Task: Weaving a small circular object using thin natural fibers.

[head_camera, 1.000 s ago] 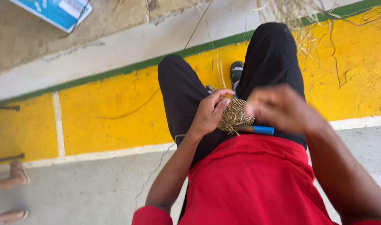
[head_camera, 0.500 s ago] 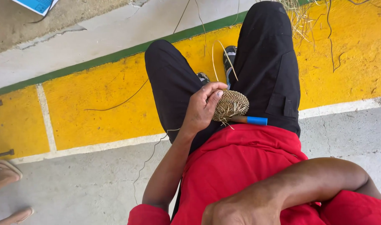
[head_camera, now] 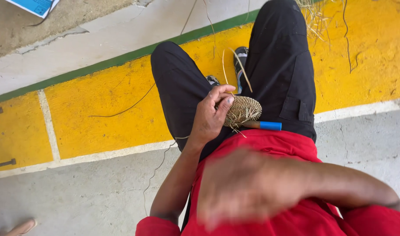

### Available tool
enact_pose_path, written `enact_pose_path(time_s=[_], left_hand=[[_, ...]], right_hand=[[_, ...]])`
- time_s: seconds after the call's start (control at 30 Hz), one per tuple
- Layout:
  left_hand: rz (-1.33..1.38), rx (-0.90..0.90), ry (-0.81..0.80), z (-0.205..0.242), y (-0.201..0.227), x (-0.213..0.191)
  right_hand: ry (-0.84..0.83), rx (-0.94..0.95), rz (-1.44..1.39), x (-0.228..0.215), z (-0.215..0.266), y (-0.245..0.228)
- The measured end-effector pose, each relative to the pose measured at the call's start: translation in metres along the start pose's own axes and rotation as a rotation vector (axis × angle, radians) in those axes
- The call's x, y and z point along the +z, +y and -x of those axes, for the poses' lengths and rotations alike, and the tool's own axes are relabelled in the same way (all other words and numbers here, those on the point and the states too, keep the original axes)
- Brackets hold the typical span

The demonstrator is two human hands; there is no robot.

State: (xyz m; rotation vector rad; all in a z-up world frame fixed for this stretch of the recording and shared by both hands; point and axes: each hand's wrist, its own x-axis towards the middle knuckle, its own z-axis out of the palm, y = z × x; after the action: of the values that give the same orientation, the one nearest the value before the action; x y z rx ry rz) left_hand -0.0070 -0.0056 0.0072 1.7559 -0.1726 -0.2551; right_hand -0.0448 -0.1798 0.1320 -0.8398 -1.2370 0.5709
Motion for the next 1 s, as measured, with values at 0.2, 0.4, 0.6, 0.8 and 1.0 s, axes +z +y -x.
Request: enact_pose_path(time_s=[0.2,0.4,0.6,0.8,1.0], left_hand=[[-0.044,0.015,0.059,0.019,0.017,0.000],[-0.175,0.055,0.055,0.048,0.047,-0.015],[-0.386,-0.176,0.003,0.082,0.030,-0.036],[-0.333,-0.010,0.067,0.076,0.019,-0.039],[-0.609,0.344,0.096,0.059,0.030,-0.048]], right_hand=[[0.603,0.499,1.156,-0.039,0.049,0.042],[0.668,0.641,0.740,-0.038,0.093,0.074],[0.807,0.576,0.364,-0.029,0.127,0.085],[0.652,0.529,0.540,-0.032,0.126,0.079],[0.629,0.542,0.680,-0.036,0.111,0.062]])
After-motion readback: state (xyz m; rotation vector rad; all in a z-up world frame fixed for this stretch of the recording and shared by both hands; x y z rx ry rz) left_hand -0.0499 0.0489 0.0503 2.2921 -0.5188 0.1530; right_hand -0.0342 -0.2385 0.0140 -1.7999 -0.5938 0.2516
